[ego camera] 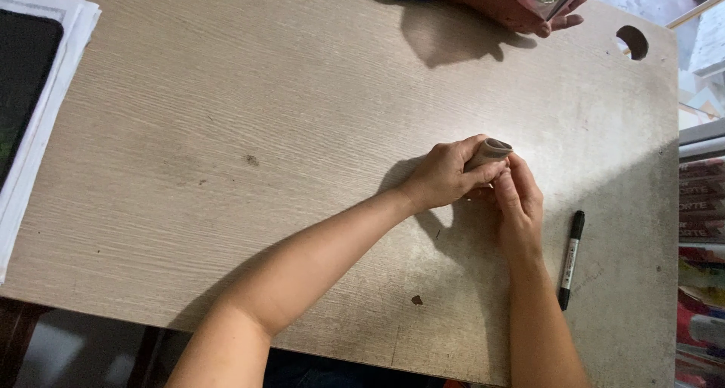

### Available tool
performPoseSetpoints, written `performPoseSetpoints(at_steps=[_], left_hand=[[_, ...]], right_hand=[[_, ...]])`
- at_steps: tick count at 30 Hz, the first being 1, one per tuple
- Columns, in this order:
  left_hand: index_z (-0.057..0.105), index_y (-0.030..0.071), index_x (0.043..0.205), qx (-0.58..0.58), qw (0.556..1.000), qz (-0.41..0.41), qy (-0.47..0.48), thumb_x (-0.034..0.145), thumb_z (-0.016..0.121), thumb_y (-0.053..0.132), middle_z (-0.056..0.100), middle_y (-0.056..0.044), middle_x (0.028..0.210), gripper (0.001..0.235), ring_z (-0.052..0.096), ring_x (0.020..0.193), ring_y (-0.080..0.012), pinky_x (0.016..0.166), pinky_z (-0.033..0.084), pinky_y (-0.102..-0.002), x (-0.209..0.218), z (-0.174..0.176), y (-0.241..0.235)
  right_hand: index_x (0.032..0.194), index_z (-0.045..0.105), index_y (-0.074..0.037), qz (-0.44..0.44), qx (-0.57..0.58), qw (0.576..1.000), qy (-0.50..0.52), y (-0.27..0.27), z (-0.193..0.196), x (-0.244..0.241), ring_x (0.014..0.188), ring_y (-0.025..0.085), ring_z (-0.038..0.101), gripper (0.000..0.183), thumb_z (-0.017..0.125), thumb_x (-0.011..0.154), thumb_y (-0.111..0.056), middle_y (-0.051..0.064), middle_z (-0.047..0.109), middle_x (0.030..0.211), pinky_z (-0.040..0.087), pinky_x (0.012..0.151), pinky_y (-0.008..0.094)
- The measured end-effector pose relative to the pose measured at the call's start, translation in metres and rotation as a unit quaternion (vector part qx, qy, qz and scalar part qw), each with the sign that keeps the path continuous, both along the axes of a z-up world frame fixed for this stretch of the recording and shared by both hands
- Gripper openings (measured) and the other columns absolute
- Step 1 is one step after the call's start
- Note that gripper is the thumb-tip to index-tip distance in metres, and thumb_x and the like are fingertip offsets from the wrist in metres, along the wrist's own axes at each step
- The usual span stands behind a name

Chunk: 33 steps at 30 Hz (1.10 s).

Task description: The person folds a small rectangular piece of paper or cardstock repeatedly by hand on a wooden table. They manipulate the item with both hands, folding it into a smaller, compact shape while a black marker remains on the table nearby.

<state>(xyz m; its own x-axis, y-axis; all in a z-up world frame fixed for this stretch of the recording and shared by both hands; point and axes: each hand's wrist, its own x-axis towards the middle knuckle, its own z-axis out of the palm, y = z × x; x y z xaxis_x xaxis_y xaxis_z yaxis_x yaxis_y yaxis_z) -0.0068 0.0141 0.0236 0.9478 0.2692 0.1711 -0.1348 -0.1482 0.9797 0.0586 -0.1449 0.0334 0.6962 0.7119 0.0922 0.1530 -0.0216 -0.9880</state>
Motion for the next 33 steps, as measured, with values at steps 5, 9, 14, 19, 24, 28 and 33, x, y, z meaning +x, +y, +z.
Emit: performPoseSetpoints(at_steps=[5,9,14,19,24,28,33], left_hand=[[0.063,0.013,0.117,-0.04,0.999,-0.014,-0.012,0.1,0.06,0.036,0.074,0.0,0.089,0.029,0.073,0.079,-0.0117,0.069,0.064,-0.03,0.002,-0.005,0.0],[0.063,0.013,0.117,-0.02,1.0,-0.008,-0.003,0.1,0.059,0.037,0.074,-0.001,0.092,0.03,0.074,0.083,-0.0116,0.07,0.064,-0.029,0.004,-0.006,0.0],[0.063,0.012,0.12,-0.012,1.0,-0.002,0.003,0.098,0.06,0.036,0.075,-0.002,0.094,0.032,0.075,0.086,-0.0137,0.074,0.065,-0.031,0.004,-0.005,0.001],[0.062,0.012,0.123,-0.003,1.0,0.007,-0.023,0.099,0.06,0.035,0.076,-0.003,0.099,0.033,0.076,0.09,-0.0146,0.078,0.065,-0.032,0.006,-0.012,0.0],[0.063,0.011,0.121,-0.005,1.0,0.004,0.0,0.099,0.06,0.035,0.076,-0.003,0.093,0.032,0.076,0.083,-0.0139,0.072,0.066,-0.03,0.004,-0.007,0.0],[0.062,0.011,0.123,-0.016,1.0,0.005,-0.005,0.099,0.06,0.034,0.075,-0.003,0.093,0.034,0.075,0.082,-0.0135,0.068,0.065,-0.029,0.002,-0.002,0.001],[0.063,0.01,0.123,-0.053,0.998,-0.015,-0.021,0.099,0.058,0.035,0.074,-0.003,0.092,0.034,0.075,0.08,-0.0116,0.067,0.067,-0.027,0.004,-0.007,0.001]], right_hand=[[0.149,0.046,0.004,0.024,0.006,0.998,-0.06,0.0,0.003,0.0,0.116,0.02,0.065,0.048,0.053,0.111,-0.024,0.014,0.064,0.127,0.056,0.099,0.036],[0.151,0.043,0.003,0.024,0.014,0.998,-0.05,0.003,0.009,-0.004,0.115,0.019,0.065,0.05,0.054,0.109,-0.021,0.013,0.063,0.129,0.057,0.096,0.033],[0.152,0.044,0.004,0.022,0.015,0.998,-0.052,0.0,0.002,-0.001,0.12,0.018,0.062,0.049,0.056,0.11,-0.019,0.013,0.063,0.132,0.054,0.1,0.031],[0.153,0.043,0.004,0.028,0.019,0.998,-0.053,-0.001,0.0,0.0,0.123,0.018,0.061,0.05,0.056,0.11,-0.018,0.013,0.062,0.133,0.053,0.103,0.03],[0.152,0.044,0.003,0.029,0.021,0.998,-0.059,0.0,-0.001,0.002,0.123,0.019,0.062,0.05,0.056,0.109,-0.019,0.013,0.062,0.133,0.054,0.102,0.031],[0.153,0.044,0.003,0.033,0.021,0.997,-0.061,0.0,-0.001,0.001,0.125,0.02,0.061,0.05,0.057,0.11,-0.019,0.014,0.062,0.134,0.054,0.104,0.032],[0.151,0.046,0.002,0.017,-0.008,0.997,-0.072,0.0,0.001,0.0,0.118,0.021,0.066,0.05,0.056,0.108,-0.021,0.017,0.065,0.128,0.058,0.098,0.036]])
